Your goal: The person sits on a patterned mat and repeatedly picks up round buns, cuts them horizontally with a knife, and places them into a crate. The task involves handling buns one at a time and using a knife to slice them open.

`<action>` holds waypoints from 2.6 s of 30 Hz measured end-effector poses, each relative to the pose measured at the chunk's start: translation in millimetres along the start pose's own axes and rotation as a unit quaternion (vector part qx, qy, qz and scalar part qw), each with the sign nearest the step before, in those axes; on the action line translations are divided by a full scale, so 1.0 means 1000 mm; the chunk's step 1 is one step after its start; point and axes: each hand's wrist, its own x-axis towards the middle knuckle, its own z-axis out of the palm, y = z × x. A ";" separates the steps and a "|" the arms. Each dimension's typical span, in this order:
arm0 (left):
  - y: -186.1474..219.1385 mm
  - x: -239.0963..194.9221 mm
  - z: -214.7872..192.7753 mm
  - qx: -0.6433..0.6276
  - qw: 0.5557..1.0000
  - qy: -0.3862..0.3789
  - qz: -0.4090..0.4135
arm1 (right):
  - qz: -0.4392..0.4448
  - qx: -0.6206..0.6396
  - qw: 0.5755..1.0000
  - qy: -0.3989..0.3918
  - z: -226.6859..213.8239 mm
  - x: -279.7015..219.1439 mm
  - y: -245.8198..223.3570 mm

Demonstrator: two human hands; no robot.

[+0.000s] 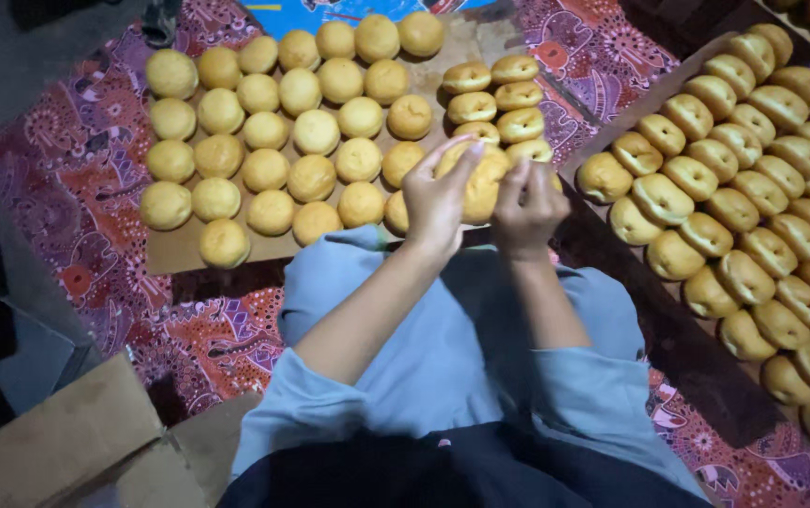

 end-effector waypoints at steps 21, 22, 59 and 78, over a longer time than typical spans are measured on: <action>-0.105 0.360 -0.083 0.634 0.700 -0.279 0.173 | 0.273 0.054 0.950 -0.140 -0.033 0.066 0.060; -0.118 0.369 -0.084 0.622 0.714 -0.277 0.161 | 0.275 0.055 0.949 -0.142 -0.031 0.067 0.063; -0.194 0.337 -0.110 0.373 0.907 -0.156 0.116 | 0.135 -0.006 0.962 -0.238 0.207 0.058 0.175; -0.197 0.340 -0.114 0.382 0.901 -0.197 0.066 | 0.127 -0.011 0.944 -0.304 0.248 0.034 0.186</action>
